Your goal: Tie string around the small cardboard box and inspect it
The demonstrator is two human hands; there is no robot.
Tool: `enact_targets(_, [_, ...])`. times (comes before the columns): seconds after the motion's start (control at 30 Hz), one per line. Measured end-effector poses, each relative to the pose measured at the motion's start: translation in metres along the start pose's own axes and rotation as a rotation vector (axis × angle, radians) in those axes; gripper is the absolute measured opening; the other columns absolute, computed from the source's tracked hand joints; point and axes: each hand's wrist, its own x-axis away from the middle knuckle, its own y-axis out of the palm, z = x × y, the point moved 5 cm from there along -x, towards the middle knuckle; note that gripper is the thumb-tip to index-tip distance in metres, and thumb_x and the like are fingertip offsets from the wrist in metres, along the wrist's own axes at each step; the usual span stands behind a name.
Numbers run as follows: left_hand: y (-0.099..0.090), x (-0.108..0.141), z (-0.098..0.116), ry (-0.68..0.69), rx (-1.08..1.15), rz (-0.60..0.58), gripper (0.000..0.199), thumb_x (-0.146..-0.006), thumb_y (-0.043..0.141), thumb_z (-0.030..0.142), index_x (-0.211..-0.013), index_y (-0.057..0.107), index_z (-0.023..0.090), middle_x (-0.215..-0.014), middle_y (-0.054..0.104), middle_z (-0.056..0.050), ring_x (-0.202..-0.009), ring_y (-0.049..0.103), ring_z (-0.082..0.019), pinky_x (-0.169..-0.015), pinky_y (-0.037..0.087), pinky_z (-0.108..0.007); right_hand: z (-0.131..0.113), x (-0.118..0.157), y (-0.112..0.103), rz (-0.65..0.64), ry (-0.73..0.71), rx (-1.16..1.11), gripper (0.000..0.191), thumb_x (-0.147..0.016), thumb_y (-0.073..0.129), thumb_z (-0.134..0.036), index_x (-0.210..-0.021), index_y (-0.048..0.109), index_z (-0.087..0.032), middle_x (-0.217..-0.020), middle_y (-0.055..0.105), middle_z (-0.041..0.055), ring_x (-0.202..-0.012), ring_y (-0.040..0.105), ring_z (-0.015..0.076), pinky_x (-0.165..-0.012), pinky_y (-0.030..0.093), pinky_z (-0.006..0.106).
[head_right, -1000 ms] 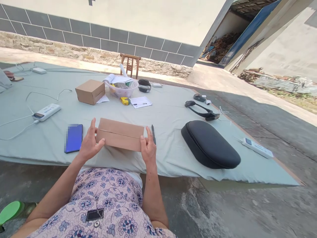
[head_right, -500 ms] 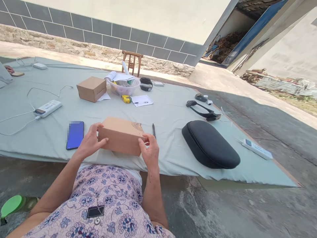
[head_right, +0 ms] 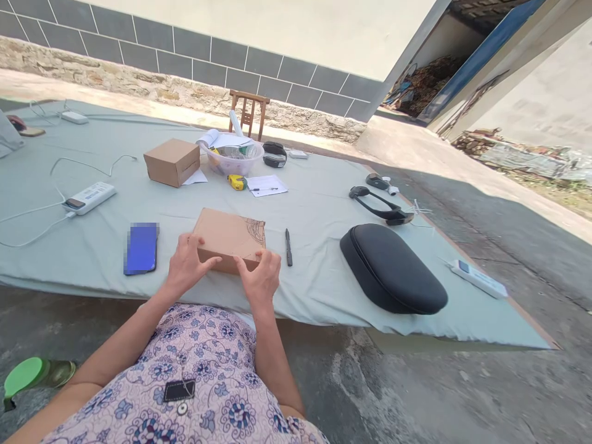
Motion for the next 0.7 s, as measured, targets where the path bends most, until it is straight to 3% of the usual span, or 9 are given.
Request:
enact_targets(0.2, [0.009, 0.003, 0.000, 0.043, -0.059, 0.050, 0.043, -0.083, 0.071, 0.047, -0.113, 0.051, 0.021, -0.124, 0.051, -0.016, -0.112, 0.058, -0.032, -0.079, 0.056, -0.042, 0.000, 0.001, 0.002, -0.055, -0.013, -0.016, 0.049, -0.088, 0.055, -0.070, -0.097, 0.059, -0.022, -0.095, 0.057, 0.0070, -0.088, 0.056, 0.0240, -0.077, 0.050, 0.038])
enact_targets(0.43, [0.001, -0.002, -0.009, 0.025, -0.144, 0.169, 0.041, -0.091, 0.060, 0.032, -0.131, 0.059, 0.020, -0.149, 0.035, -0.025, -0.140, 0.038, -0.045, -0.103, 0.043, -0.062, -0.019, 0.012, -0.003, -0.288, -0.095, -0.166, 0.029, -0.100, 0.048, -0.040, -0.106, 0.067, -0.021, -0.094, 0.063, 0.0072, -0.079, 0.062, 0.0191, -0.071, 0.053, 0.033])
enact_targets(0.5, [0.009, -0.001, -0.011, 0.023, -0.086, 0.108, 0.047, -0.093, 0.052, 0.025, -0.140, 0.055, 0.023, -0.146, 0.041, -0.023, -0.136, 0.045, -0.042, -0.101, 0.047, -0.060, -0.034, 0.021, 0.003, -0.380, -0.170, -0.198, 0.029, -0.100, 0.046, -0.034, -0.117, 0.066, -0.021, -0.097, 0.065, 0.0083, -0.084, 0.065, 0.0201, -0.073, 0.056, 0.033])
enact_targets(0.6, [0.024, 0.003, -0.011, 0.105, 0.113, -0.089, 0.059, -0.091, 0.041, 0.014, -0.149, 0.046, 0.025, -0.147, 0.045, -0.018, -0.132, 0.054, -0.031, -0.096, 0.055, -0.047, -0.054, 0.034, 0.015, -0.470, -0.273, -0.227, 0.040, -0.100, 0.041, -0.025, -0.137, 0.056, -0.020, -0.108, 0.067, 0.0117, -0.096, 0.067, 0.0230, -0.080, 0.059, 0.036])
enact_targets(0.7, [0.029, 0.006, -0.009, 0.181, 0.238, -0.220, 0.069, -0.085, 0.044, 0.010, -0.152, 0.042, 0.024, -0.156, 0.039, -0.016, -0.142, 0.045, -0.030, -0.103, 0.053, -0.046, -0.061, 0.038, 0.024, -0.506, -0.293, -0.276, 0.049, -0.099, 0.038, -0.020, -0.147, 0.047, -0.021, -0.113, 0.068, 0.0117, -0.100, 0.068, 0.0228, -0.086, 0.060, 0.037])
